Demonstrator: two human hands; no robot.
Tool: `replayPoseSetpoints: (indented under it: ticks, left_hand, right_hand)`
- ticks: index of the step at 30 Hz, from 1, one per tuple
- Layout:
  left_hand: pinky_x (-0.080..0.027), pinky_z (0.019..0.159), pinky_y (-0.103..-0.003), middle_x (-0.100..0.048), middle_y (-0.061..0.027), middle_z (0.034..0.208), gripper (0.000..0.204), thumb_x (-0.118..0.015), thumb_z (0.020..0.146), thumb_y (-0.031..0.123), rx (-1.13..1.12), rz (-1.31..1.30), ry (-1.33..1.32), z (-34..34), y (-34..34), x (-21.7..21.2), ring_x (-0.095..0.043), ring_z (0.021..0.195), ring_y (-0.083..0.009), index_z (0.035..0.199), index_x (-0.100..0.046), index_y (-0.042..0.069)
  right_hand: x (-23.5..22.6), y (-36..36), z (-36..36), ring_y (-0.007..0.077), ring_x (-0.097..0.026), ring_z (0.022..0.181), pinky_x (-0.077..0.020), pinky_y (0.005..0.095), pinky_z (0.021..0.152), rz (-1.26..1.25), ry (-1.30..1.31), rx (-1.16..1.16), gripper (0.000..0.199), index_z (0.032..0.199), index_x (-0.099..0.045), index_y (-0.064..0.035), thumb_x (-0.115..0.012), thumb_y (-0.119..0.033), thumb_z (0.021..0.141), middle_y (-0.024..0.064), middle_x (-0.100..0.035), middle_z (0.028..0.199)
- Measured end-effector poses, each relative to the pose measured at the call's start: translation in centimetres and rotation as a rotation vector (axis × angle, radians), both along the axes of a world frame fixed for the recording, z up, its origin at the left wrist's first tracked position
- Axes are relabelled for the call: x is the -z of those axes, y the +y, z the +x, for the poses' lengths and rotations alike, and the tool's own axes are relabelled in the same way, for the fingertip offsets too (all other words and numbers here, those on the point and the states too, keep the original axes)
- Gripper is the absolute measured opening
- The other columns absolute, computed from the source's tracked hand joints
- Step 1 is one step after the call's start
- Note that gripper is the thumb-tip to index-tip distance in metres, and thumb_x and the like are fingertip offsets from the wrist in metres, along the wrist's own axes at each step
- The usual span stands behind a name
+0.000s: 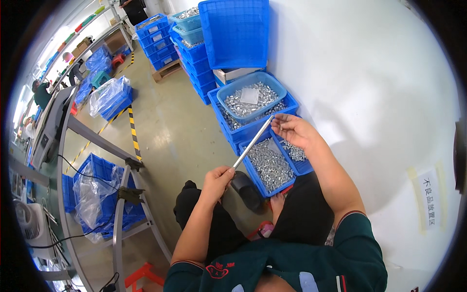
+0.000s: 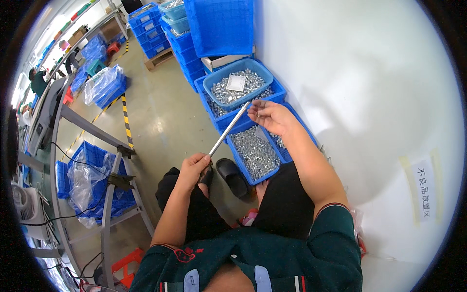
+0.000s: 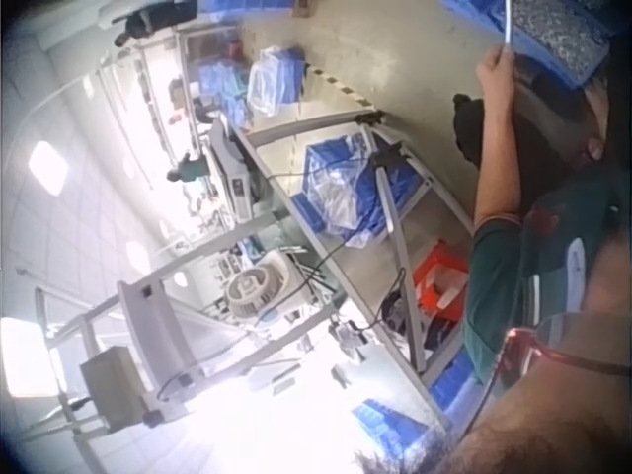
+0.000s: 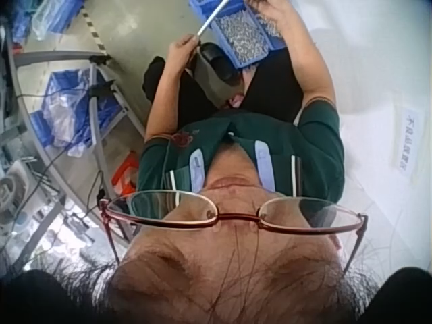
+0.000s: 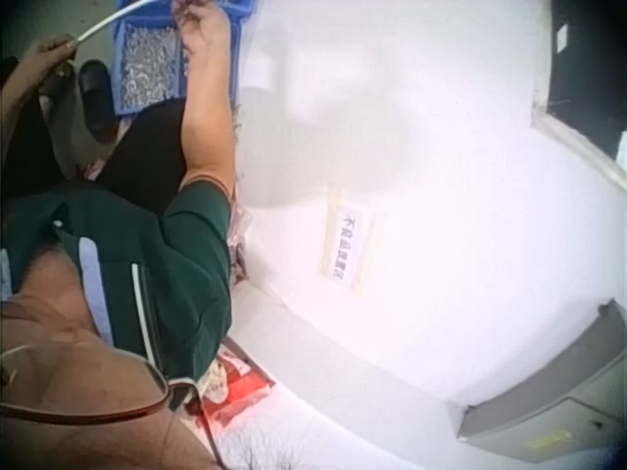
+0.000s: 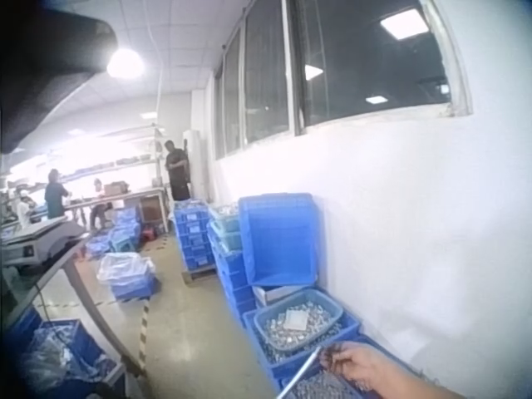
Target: Assembling small metal components onto a metal rod.
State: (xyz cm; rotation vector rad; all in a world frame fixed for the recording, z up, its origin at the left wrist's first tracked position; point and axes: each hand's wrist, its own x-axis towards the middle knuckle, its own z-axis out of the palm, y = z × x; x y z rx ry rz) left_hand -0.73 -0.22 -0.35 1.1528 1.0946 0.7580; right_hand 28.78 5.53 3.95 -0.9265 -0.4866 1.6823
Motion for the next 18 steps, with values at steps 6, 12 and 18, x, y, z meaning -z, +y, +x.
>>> replayPoseSetpoints:
  ticks: [6, 12, 18]
  left_hand:
    - [-0.033, 0.049, -0.021, -0.049, 0.0032, 0.062, 0.021, -0.058, 0.086, 0.019, 0.060, -0.012, 0.020, 0.1, -0.1, -0.2, -0.043, 0.055, -0.0047, 0.086, -0.063, -0.001]
    - [-0.033, 0.049, -0.021, -0.049, 0.0035, 0.062, 0.020, -0.058, 0.086, 0.019, 0.071, -0.005, 0.034, 0.3, -0.2, 0.0, -0.042, 0.055, -0.0043, 0.085, -0.063, 0.000]
    - [-0.034, 0.049, -0.021, -0.050, 0.0031, 0.062, 0.021, -0.058, 0.085, 0.020, 0.075, 0.011, 0.045, 0.2, -0.1, 0.4, -0.044, 0.056, -0.0046, 0.085, -0.063, 0.000]
  right_hand:
    - [-0.2, 0.4, 0.3, 0.0270, -0.058, 0.099, -0.0504, 0.0394, 0.087, 0.064, 0.053, 0.108, 0.020, 0.104, -0.050, 0.0018, -0.047, 0.007, 0.084, 0.0153, -0.057, 0.101]
    - [-0.7, 0.0, -0.5, 0.0263, -0.058, 0.100, -0.0496, 0.0409, 0.088, 0.102, 0.112, 0.096, 0.018, 0.100, -0.052, 0.0020, -0.049, 0.007, 0.083, 0.0146, -0.057, 0.102]
    - [-1.6, -0.4, -1.3, 0.0272, -0.057, 0.102, -0.0489, 0.0397, 0.090, 0.211, 0.013, 0.049, 0.023, 0.104, -0.052, 0.0036, -0.049, 0.008, 0.082, 0.0149, -0.056, 0.105]
